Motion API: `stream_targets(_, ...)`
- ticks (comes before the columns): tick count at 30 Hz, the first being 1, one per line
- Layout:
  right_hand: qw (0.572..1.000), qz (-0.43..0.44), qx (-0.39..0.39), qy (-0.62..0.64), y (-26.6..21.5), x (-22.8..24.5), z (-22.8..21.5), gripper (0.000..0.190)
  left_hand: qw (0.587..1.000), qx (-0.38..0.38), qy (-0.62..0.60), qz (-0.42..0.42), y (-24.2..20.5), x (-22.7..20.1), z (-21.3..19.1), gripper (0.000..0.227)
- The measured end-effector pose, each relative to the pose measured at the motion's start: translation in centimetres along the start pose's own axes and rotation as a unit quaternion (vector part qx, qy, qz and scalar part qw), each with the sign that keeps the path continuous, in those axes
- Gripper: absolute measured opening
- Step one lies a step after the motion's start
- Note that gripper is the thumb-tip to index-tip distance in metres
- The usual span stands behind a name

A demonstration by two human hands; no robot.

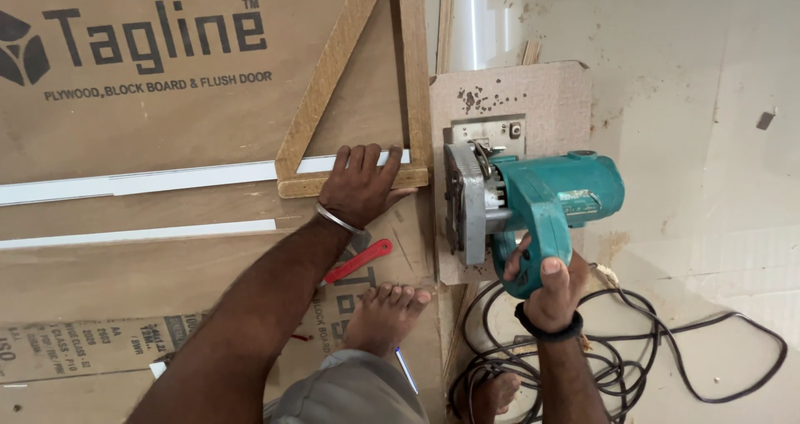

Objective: Measuring, marking, and cutting plastic profiles for installation on a plywood surface.

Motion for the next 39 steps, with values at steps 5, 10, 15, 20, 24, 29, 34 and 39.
stream_targets(5,1.000,0.009,-0.002,0.020,0.4,-0.2,0.0,0.078,1.000,0.012,0.000,0.002,0.0,0.1,0.0,0.071)
stream_targets(10,1.000,0.016,-0.005,0.018,1.0,-0.1,0.1,0.080,1.000,0.009,0.005,0.004,0.0,-0.1,-0.2,0.071)
stream_targets(15,1.000,0.012,-0.006,0.004,1.7,0.6,0.4,0.080,1.000,0.012,0.006,0.004,0.0,0.0,0.2,0.071)
stream_targets(20,1.000,-0.004,-0.008,-0.014,2.6,1.3,0.7,0.078,1.000,0.007,0.003,0.004,-0.1,-0.1,-0.2,0.071)
stream_targets(24,1.000,-0.016,-0.010,-0.017,3.8,1.7,0.9,0.077,1.000,0.000,0.002,0.007,-0.1,-0.1,-0.2,0.071)
stream_targets(29,0.996,-0.061,0.003,-0.058,6.8,3.5,1.0,0.079,1.000,0.001,0.005,0.001,-0.1,-0.1,-0.1,0.071)
stream_targets(34,0.992,-0.049,-0.033,0.113,7.4,6.2,-3.1,0.067,1.000,-0.001,0.007,-0.004,0.0,-0.1,-0.5,0.070)
stream_targets(39,0.927,-0.048,-0.044,0.369,4.4,3.8,-15.7,0.064,1.000,0.021,0.007,-0.001,0.2,-0.3,-0.1,0.071)
Point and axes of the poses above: each hand's wrist, its own y-axis towards the middle knuckle, its own z-axis out of the palm, x = y × z, the point moved 9 cm from there along y, towards the middle knuckle, and after that the axes turned 11 degrees about x, right-handed, at the moved point
